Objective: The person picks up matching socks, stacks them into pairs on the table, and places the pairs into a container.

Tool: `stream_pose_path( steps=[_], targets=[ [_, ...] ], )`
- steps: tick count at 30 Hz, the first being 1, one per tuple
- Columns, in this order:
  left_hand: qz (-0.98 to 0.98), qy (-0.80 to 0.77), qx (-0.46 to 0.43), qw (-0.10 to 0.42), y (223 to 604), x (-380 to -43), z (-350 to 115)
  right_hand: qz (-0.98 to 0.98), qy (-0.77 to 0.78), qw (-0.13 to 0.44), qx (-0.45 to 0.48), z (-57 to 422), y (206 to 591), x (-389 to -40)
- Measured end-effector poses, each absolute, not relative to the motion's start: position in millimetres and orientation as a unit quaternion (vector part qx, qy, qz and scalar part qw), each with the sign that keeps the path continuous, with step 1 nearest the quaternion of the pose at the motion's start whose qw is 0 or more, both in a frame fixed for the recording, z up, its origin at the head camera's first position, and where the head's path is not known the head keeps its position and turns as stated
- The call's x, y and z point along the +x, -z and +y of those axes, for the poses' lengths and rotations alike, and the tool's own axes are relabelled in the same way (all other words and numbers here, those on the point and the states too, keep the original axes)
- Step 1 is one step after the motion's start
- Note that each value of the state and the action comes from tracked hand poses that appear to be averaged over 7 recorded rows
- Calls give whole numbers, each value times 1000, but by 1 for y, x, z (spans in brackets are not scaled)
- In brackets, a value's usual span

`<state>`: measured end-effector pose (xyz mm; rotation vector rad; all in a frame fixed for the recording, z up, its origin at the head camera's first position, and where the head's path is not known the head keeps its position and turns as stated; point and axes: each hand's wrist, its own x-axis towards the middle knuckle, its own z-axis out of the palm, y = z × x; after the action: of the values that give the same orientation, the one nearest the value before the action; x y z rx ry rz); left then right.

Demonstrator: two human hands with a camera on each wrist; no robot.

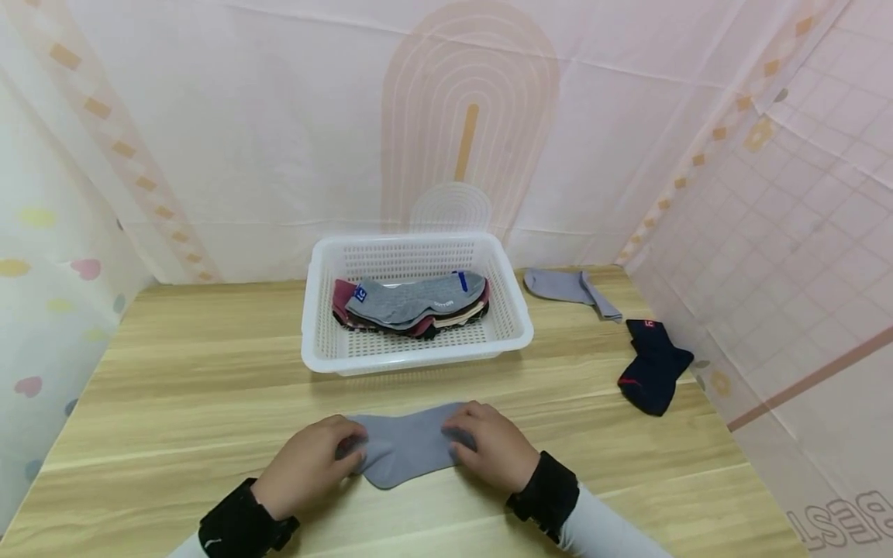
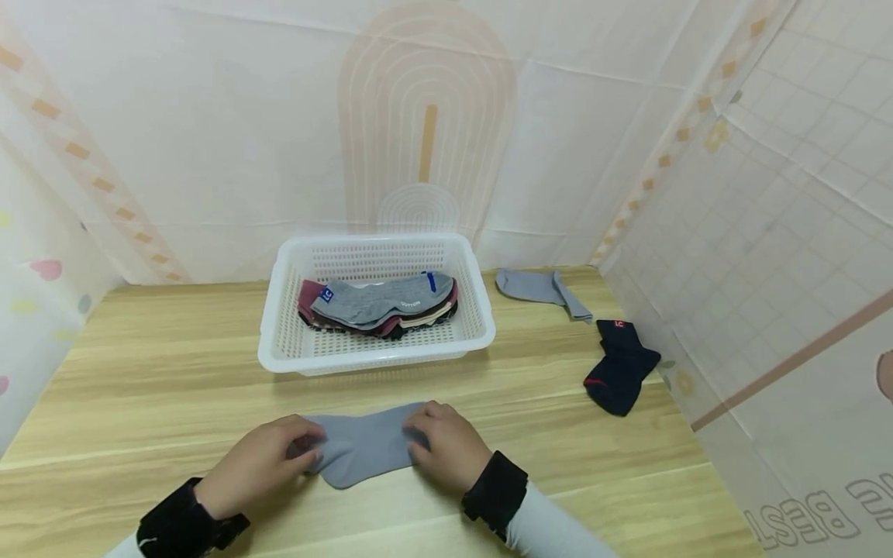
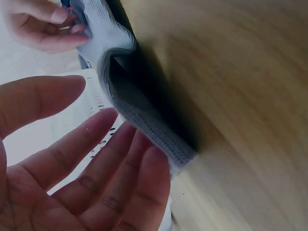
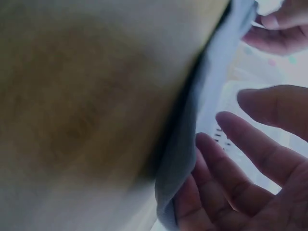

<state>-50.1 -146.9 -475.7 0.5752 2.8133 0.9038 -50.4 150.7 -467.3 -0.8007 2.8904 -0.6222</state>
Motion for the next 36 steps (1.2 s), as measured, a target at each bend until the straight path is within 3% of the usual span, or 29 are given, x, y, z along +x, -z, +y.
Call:
stream_pose_path(
  steps=[9, 22, 27, 36],
  targets=[
    [939, -237, 248, 3, 483, -56, -144, 941, 174, 25, -288, 150, 471, -53],
    [937, -195, 287, -40, 489, -58, -143, 935, 179, 44, -302, 154, 471, -59],
    [937, -242, 253, -21, 484, -58, -144, 932, 218, 76, -279, 162, 464, -61],
    [932, -308, 188, -26, 460, -51, -149, 936, 291, 17, -199, 203, 444, -69]
  ],
)
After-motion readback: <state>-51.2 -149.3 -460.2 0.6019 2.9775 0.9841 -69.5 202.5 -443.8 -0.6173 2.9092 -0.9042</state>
